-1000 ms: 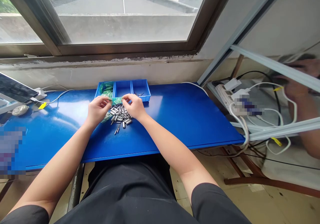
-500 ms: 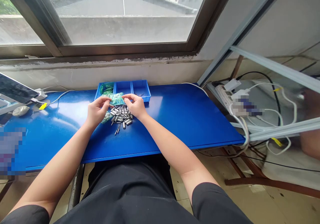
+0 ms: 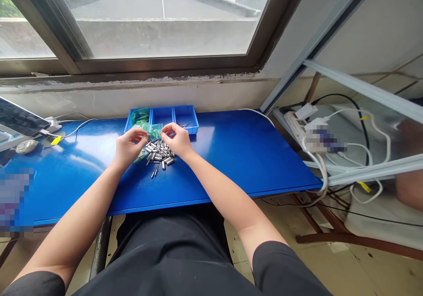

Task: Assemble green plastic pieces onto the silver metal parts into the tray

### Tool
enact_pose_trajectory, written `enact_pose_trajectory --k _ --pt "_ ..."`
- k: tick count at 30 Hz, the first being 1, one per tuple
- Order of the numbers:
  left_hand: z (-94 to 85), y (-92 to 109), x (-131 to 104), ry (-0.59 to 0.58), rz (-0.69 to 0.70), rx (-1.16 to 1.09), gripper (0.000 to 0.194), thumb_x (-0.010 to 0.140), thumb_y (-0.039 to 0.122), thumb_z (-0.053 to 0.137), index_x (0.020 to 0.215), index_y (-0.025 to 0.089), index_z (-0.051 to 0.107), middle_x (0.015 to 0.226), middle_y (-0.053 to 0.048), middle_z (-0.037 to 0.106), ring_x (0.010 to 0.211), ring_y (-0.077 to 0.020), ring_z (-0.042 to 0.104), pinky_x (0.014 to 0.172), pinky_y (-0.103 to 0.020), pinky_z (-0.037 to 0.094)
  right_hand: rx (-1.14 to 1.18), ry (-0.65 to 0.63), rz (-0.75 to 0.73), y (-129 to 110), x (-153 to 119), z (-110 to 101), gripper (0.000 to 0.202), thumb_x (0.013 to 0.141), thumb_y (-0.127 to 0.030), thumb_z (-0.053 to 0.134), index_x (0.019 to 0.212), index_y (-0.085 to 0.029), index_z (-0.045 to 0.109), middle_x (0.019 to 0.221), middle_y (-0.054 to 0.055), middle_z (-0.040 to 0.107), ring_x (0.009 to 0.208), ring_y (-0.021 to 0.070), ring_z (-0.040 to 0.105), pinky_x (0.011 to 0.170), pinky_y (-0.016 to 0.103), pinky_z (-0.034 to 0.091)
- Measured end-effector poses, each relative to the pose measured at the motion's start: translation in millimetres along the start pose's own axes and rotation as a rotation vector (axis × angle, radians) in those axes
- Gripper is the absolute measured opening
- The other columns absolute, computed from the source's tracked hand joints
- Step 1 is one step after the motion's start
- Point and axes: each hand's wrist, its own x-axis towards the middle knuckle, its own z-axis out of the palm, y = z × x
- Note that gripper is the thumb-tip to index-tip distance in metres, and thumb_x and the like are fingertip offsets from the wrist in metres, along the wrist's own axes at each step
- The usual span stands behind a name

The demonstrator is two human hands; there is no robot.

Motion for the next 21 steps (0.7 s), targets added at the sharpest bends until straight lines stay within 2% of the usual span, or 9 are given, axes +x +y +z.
enact_pose_trajectory --k 15,21 --pt "-1.3 1.3 0.7 -0.021 0.011 0.031 0.009 0.082 0.027 0.066 0.087 0.020 0.071 0.080 -0.001 0.073 0.062 -0.0107 0.063 0.061 -0.023 0.050 -0.061 -0.014 -0.052 2.4 -0.6 0.1 0.014 0.080 -0.032 0.068 0.088 -0.021 0.070 0.085 0.004 0.073 0.075 0.0163 0.065 0.067 0.029 0.053" --pt "-1.7 2.5 0.6 0.001 -0.005 0.017 0.014 0.082 0.031 0.069 0.079 0.020 0.062 0.070 0.001 0.066 0.060 -0.0106 0.061 0.059 -0.023 0.049 -0.054 -0.022 -0.065 -0.1 -0.4 -1.3 0.013 0.080 -0.031 0.068 0.087 -0.021 0.070 0.085 0.004 0.073 0.072 0.0156 0.064 0.065 0.029 0.052"
